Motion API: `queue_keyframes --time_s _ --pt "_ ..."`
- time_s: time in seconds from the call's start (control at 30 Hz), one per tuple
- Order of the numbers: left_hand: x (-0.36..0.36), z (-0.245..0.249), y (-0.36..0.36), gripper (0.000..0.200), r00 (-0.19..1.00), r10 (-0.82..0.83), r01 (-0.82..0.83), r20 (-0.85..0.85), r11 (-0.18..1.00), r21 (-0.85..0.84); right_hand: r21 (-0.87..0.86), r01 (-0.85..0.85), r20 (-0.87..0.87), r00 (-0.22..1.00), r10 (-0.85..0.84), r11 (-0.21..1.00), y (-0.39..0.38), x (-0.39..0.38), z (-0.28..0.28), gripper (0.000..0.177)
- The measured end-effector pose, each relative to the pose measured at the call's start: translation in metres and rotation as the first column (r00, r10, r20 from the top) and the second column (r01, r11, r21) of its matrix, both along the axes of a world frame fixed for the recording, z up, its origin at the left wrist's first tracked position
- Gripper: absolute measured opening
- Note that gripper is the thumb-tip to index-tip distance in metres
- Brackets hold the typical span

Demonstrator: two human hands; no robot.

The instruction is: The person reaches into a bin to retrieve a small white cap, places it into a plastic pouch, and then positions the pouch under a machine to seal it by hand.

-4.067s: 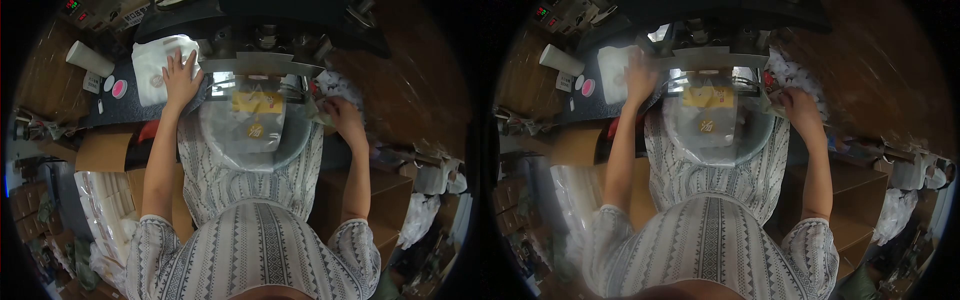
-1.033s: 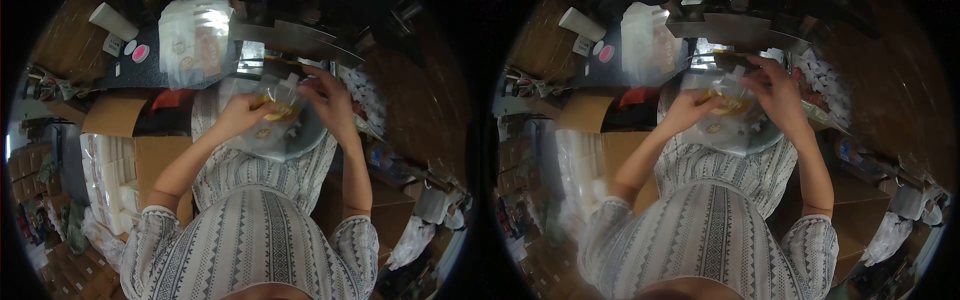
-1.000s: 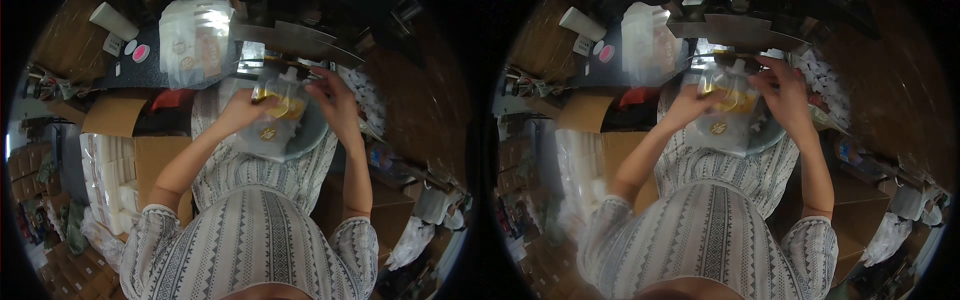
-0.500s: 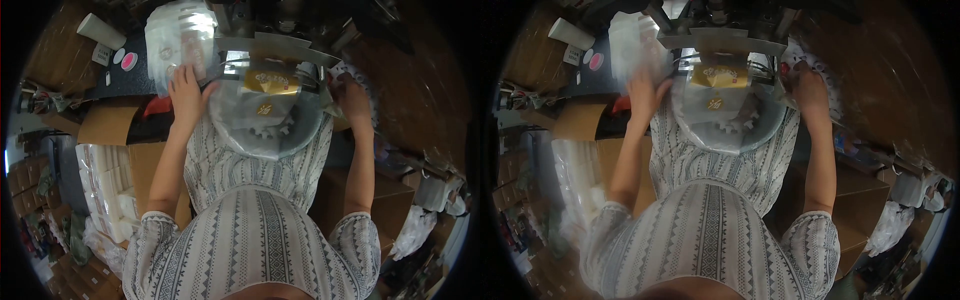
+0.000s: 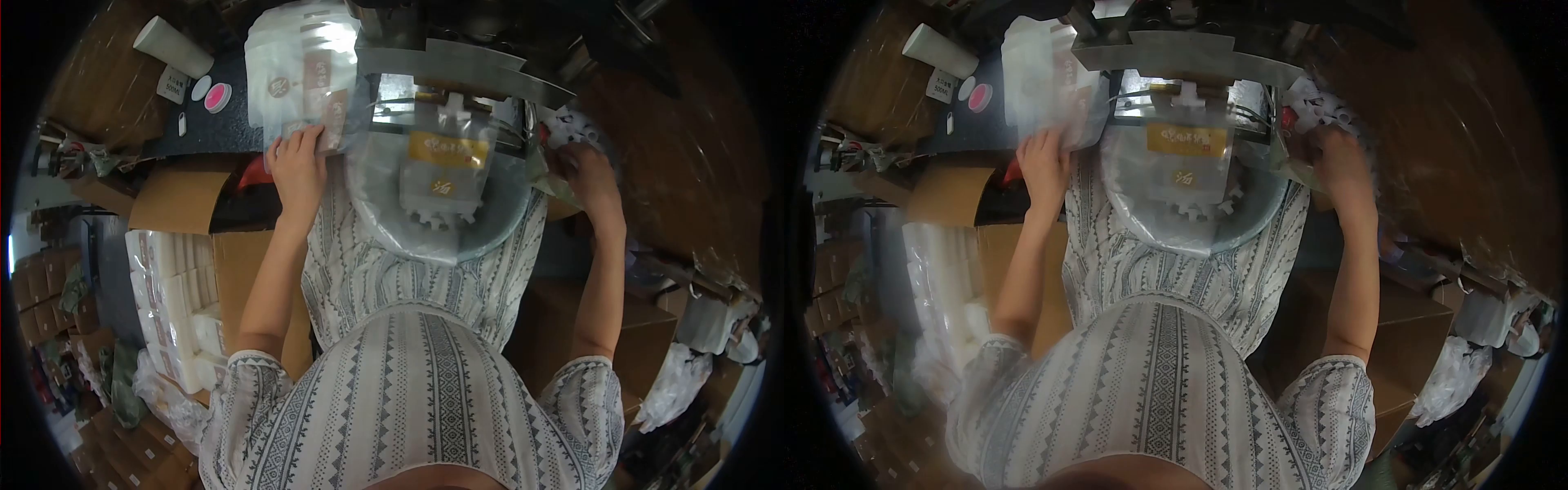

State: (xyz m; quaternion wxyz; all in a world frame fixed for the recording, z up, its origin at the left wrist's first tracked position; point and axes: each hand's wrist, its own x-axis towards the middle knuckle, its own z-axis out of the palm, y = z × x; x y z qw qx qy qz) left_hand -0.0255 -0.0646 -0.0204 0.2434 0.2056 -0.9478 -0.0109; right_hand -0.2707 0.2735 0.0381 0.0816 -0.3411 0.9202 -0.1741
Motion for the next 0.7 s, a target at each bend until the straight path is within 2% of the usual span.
queue_keyframes --time_s 0.07,0.1,0.17,0.2,0.23,0.27,0.3,0.37,0.4,0.47,0.6,0.67,0.7 --pt "0.000 0.004 0.000 0.033 1.000 0.000 0.000 -0.012 1.000 0.002 0.033 0.007 -0.136 0.991 -0.003 0.999 0.000 0.007 0.002 0.020" --pt "0.001 0.008 0.000 0.029 1.000 -0.014 0.014 -0.013 1.000 0.001 0.034 0.000 -0.136 0.991 0.005 0.999 0.000 0.009 0.002 0.020" --pt "0.005 0.014 0.002 0.024 1.000 -0.022 0.022 -0.008 1.000 0.005 -0.233 0.053 -0.182 0.979 -0.097 0.971 -0.002 0.017 0.004 0.020" --pt "0.007 0.016 0.003 0.020 0.999 -0.036 0.041 -0.034 0.982 0.183 -0.231 0.045 -0.180 0.980 -0.088 0.972 -0.007 0.024 0.012 0.020" --pt "0.009 0.019 0.004 0.017 0.997 -0.047 0.066 -0.062 0.933 0.353 -0.347 0.144 0.024 0.989 -0.144 0.927 -0.014 0.036 0.025 0.017" --pt "0.009 0.024 0.012 0.017 0.997 -0.044 0.062 -0.058 0.933 0.353 -0.433 0.262 0.234 0.957 -0.173 0.862 -0.025 0.047 0.035 0.016" --pt "0.007 0.030 0.026 0.016 0.991 -0.071 0.106 -0.112 0.933 0.344 -0.432 0.263 0.239 0.956 -0.172 0.863 -0.038 0.056 0.041 0.016" --pt "0.005 0.043 0.049 0.015 0.981 -0.103 0.153 -0.162 0.929 0.336 -0.489 0.054 0.269 0.959 0.091 0.870 -0.062 0.076 0.048 0.022" --pt "0.002 0.049 0.057 0.015 0.977 -0.117 0.172 -0.176 0.925 0.339 -0.490 0.055 0.268 0.959 0.091 0.870 -0.072 0.080 0.046 0.022" --pt "0.000 0.058 0.067 0.015 0.972 -0.129 0.190 -0.195 0.922 0.338 -0.547 -0.288 -0.047 0.948 0.315 0.786 -0.088 0.084 0.038 0.028" --pt "0.002 0.063 0.074 0.016 0.976 -0.151 0.198 -0.157 0.913 0.356 -0.472 -0.360 -0.149 0.932 0.330 0.804 -0.091 0.093 0.046 0.029" --pt "0.002 0.062 0.076 0.016 0.976 -0.172 0.211 -0.135 0.902 0.377 -0.375 -0.394 -0.194 0.918 0.345 0.839 -0.088 0.094 0.046 0.029" --pt "0.001 0.063 0.077 0.015 0.962 -0.232 0.271 -0.147 0.889 0.369 -0.375 -0.393 -0.193 0.919 0.344 0.840 -0.088 0.094 0.046 0.029"
